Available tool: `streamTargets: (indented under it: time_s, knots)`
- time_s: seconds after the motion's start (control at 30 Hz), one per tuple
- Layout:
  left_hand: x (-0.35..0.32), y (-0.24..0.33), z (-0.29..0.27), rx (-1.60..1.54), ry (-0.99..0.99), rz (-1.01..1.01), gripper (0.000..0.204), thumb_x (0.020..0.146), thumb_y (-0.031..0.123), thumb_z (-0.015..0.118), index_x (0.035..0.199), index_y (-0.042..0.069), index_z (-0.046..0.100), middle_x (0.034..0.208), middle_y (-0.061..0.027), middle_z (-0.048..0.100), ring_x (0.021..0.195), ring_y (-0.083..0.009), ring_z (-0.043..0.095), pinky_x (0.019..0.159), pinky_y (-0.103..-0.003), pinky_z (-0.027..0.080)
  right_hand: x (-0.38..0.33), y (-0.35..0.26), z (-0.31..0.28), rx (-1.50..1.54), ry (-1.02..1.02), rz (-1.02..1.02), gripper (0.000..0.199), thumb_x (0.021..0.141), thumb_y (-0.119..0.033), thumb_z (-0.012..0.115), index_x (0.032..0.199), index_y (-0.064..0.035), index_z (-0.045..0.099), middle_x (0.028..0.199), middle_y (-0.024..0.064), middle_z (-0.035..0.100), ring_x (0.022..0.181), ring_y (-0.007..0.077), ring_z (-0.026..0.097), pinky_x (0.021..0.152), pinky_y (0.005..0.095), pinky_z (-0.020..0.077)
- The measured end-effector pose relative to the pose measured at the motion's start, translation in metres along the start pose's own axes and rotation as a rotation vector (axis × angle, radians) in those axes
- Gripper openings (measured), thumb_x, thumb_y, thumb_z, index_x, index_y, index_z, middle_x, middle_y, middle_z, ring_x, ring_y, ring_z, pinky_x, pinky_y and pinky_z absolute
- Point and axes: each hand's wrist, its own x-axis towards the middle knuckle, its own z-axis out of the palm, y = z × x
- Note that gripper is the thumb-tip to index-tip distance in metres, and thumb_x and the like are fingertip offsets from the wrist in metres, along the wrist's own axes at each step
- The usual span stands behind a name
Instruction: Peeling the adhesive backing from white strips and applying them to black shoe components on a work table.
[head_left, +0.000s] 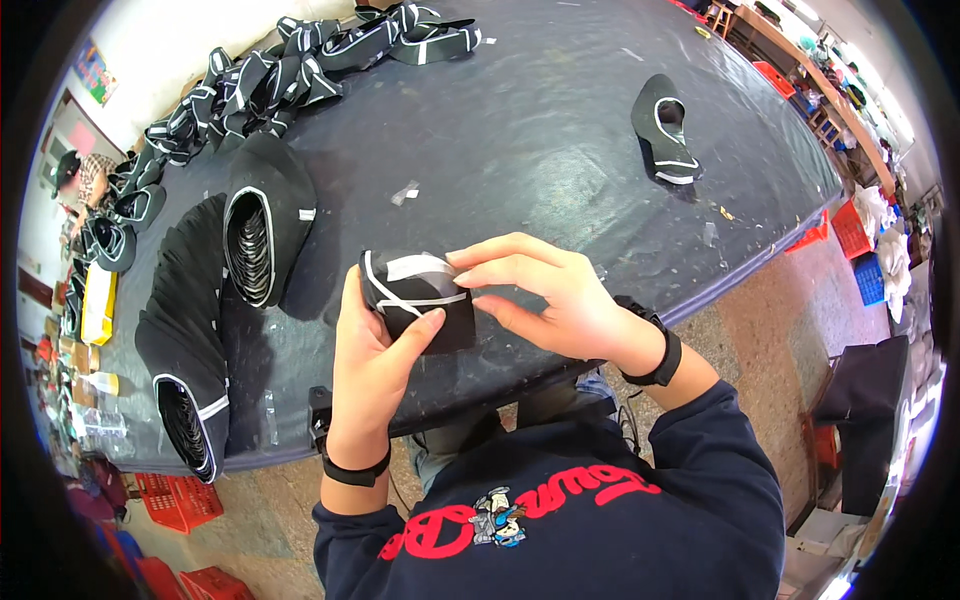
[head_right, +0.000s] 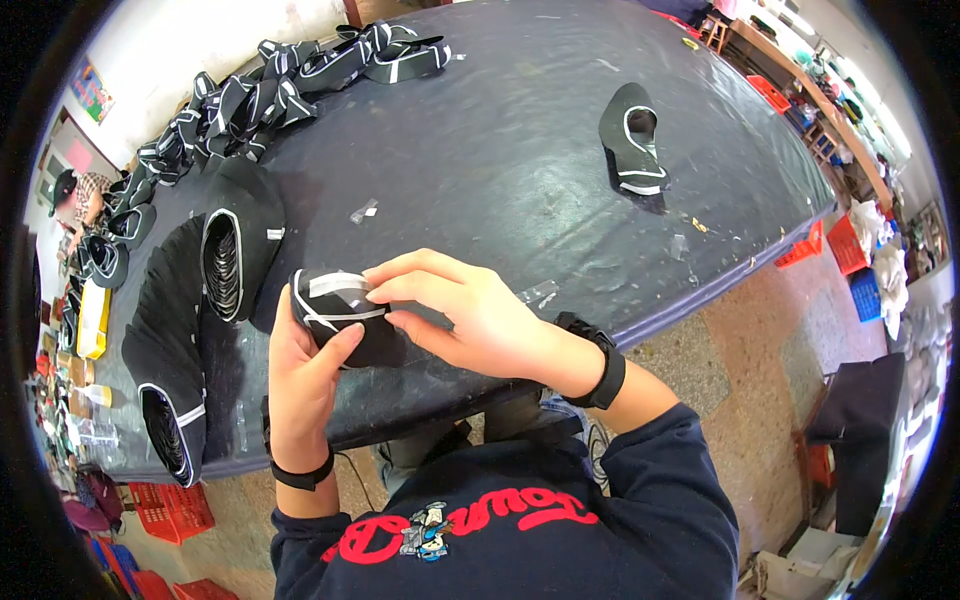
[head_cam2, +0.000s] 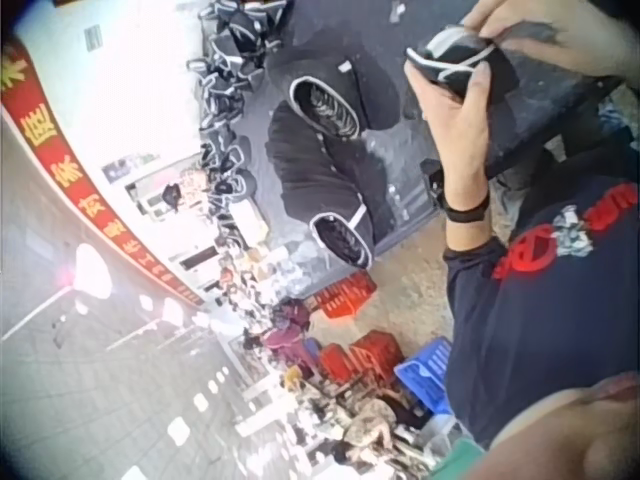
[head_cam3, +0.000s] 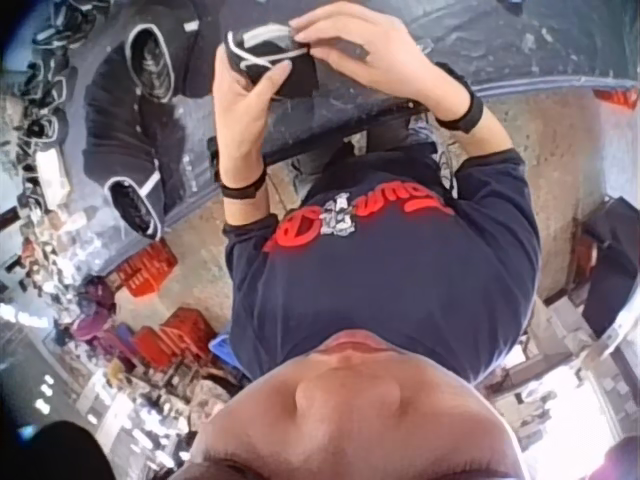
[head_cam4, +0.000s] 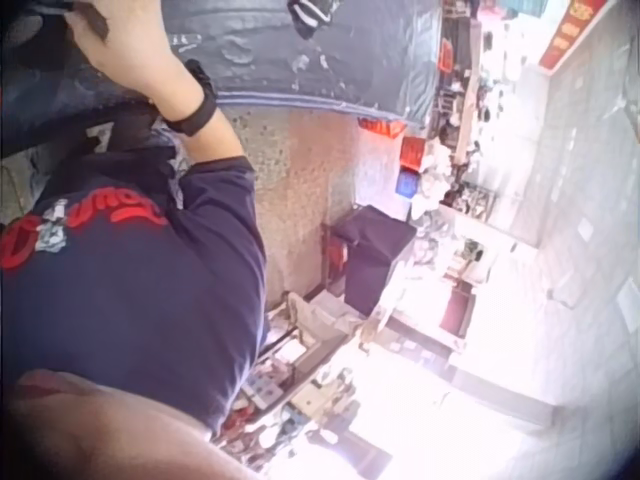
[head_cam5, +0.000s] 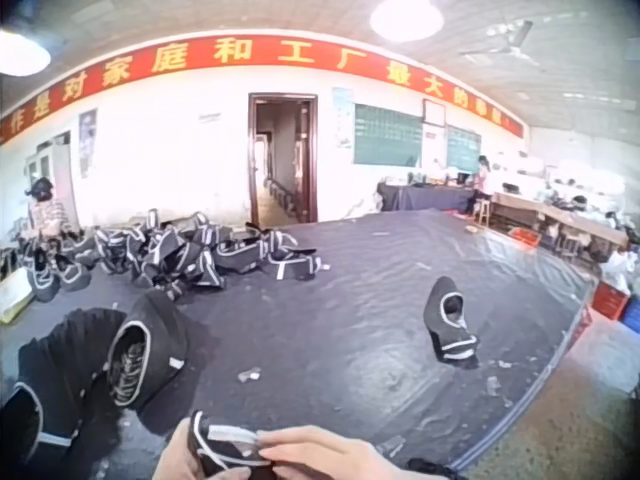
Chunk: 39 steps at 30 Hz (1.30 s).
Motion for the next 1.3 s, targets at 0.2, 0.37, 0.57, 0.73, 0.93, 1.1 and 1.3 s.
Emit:
streamTargets:
  time_s: [0.2, 0.37, 0.57, 0.73, 0.93, 1.1, 1.3]
  knots:
    - [0.001, -0.001, 0.006, -0.017, -0.034, -0.030, 0.040, 0.081, -0.008, 0.060, 0.115, 0.000, 0.041, 0.106, -0.0086, 0.058, 0.099, -0.0135, 0.057, 0.087, -0.027, 0.045, 0.004, -0.009, 0.006, -0.069, 0.099, 0.186, 0.029, 0.075, 0.000, 0.071, 0.102, -0.0048, 0.063, 0.097, 0.0080, 0.062, 0.085, 0.0178, 0.062, 0.068, 0.0279, 0.0514]
    - [-0.002, -0.004, 0.007, 0.188, -0.079, -0.026, 0.036, 0.082, -0.009, 0.058, 0.113, -0.001, 0.042, 0.105, -0.0085, 0.058, 0.098, -0.0122, 0.057, 0.086, -0.026, 0.045, 0.007, 0.001, 0.006, -0.186, 0.286, 0.106, 0.007, 0.079, 0.001, 0.068, 0.084, -0.0016, 0.064, 0.078, 0.0056, 0.059, 0.063, 0.0124, 0.056, 0.056, 0.0235, 0.0448]
    - [0.002, 0.000, -0.002, -0.076, 0.011, -0.048, 0.034, 0.078, -0.006, 0.062, 0.109, -0.002, 0.050, 0.104, -0.0101, 0.062, 0.096, -0.0152, 0.059, 0.088, -0.028, 0.046, 0.008, 0.020, -0.011, -0.584, 0.434, 0.085, 0.015, 0.078, 0.001, 0.064, 0.092, -0.0046, 0.065, 0.081, 0.0075, 0.060, 0.069, 0.0225, 0.058, 0.062, 0.0312, 0.0471]
    - [0.003, 0.000, -0.001, -0.122, 0.035, -0.091, 0.034, 0.077, -0.006, 0.063, 0.109, -0.001, 0.051, 0.103, -0.0098, 0.062, 0.096, -0.0149, 0.059, 0.088, -0.028, 0.046, -0.002, -0.003, -0.014, -0.638, 0.112, 0.075, 0.026, 0.072, -0.001, 0.066, 0.098, -0.0021, 0.064, 0.091, 0.0090, 0.060, 0.077, 0.0229, 0.059, 0.069, 0.0324, 0.0497]
    - [0.004, -0.002, 0.000, -0.125, 0.007, -0.096, 0.035, 0.077, -0.007, 0.063, 0.109, -0.001, 0.051, 0.102, -0.0092, 0.062, 0.095, -0.0146, 0.060, 0.087, -0.028, 0.046, -0.003, -0.006, 0.000, -0.491, 0.022, -0.318, 0.029, 0.063, -0.004, 0.066, 0.090, 0.0030, 0.063, 0.090, 0.0107, 0.059, 0.076, 0.0233, 0.059, 0.062, 0.0307, 0.0524]
    - [0.003, -0.002, 0.000, -0.108, -0.023, -0.097, 0.031, 0.081, -0.006, 0.060, 0.110, -0.001, 0.051, 0.103, -0.0098, 0.062, 0.095, -0.0148, 0.060, 0.086, -0.027, 0.047, -0.002, -0.004, 0.004, -0.671, 0.031, -0.532, 0.027, 0.054, -0.003, 0.062, 0.078, 0.0076, 0.059, 0.084, 0.0131, 0.058, 0.073, 0.0233, 0.058, 0.061, 0.0312, 0.0519]
    - [-0.001, 0.000, -0.004, 0.073, -0.255, -0.152, 0.023, 0.092, -0.001, 0.049, 0.114, -0.004, 0.053, 0.105, -0.0045, 0.061, 0.092, -0.0093, 0.056, 0.084, -0.024, 0.044, 0.004, 0.006, -0.007, -0.490, -0.008, -0.310, 0.026, 0.054, 0.003, 0.067, 0.076, -0.0010, 0.054, 0.079, 0.0090, 0.056, 0.065, 0.0237, 0.057, 0.057, 0.0325, 0.0490]
